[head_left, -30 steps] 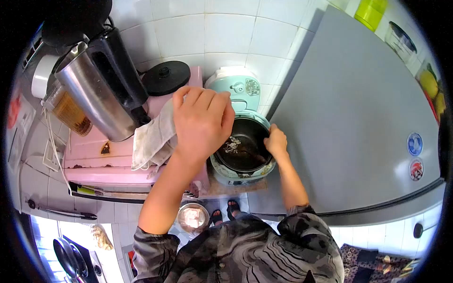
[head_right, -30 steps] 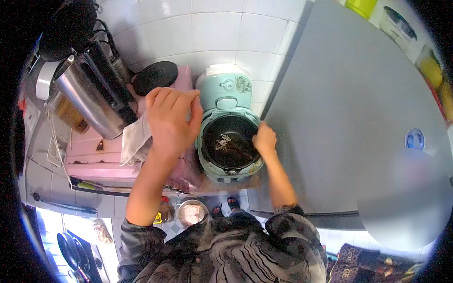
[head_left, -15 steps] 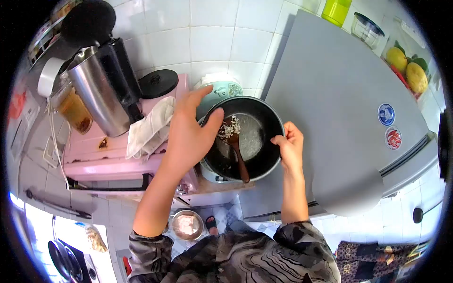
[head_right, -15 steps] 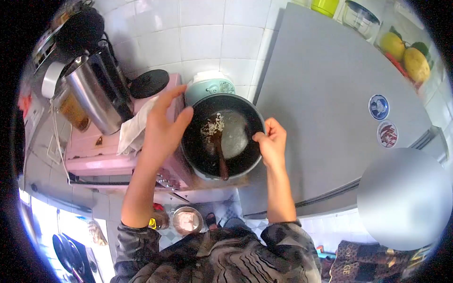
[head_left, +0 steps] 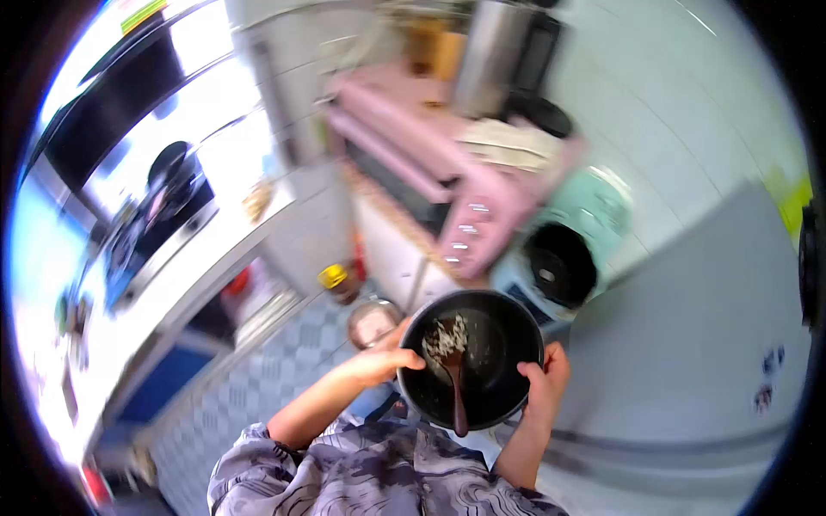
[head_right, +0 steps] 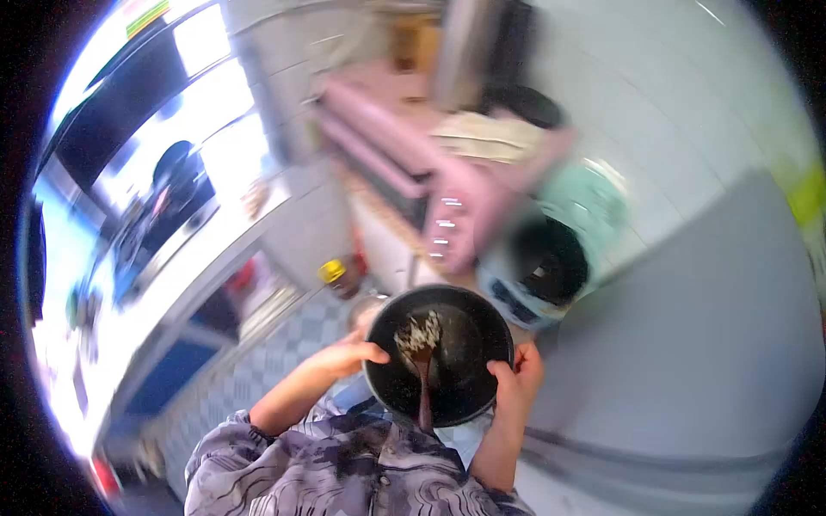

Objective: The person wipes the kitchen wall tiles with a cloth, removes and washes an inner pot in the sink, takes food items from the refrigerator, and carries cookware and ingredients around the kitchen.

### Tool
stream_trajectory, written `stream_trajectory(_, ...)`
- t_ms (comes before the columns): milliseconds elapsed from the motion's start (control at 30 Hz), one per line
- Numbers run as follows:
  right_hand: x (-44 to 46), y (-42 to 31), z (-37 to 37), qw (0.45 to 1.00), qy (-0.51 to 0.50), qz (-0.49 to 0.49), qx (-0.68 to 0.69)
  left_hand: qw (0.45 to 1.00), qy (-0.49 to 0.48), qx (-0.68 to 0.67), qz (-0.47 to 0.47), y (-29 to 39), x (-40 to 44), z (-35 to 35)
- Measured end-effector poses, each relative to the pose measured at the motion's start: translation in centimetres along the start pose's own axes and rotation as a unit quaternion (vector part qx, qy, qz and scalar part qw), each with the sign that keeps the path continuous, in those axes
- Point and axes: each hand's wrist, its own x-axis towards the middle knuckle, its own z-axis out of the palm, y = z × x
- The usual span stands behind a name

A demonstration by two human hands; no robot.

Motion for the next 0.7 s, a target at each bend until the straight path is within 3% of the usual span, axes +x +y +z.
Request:
stream_trajectory(133, -1.8, 4.9, 6.2, 0.978, -0.187, 0.093, -0.018, 0.978, 0.163, -0.093, 0.088, -5.1, -9.1, -3.2)
stream_trajectory(300, -5.9, 7.6, 13.4, 0.920, -0.379, 0.093, -0.028, 0.917, 0.306, -0.199, 0.161, -8.4, -18.4, -3.8)
stream_trajectory(500, -12.1, 7.7, 22.3, 0.894, -0.430, 0.025, -0.127, 0.868, 0.359, -0.248, 0.238, -11.2, -25.7, -6.8)
stream_trajectory(700, -22.5, 8.8, 35.2, 0.845, -0.518, -0.002, -0.133, 0.810, 0.407, -0.292, 0.306, -11.1, -37.9, -11.9)
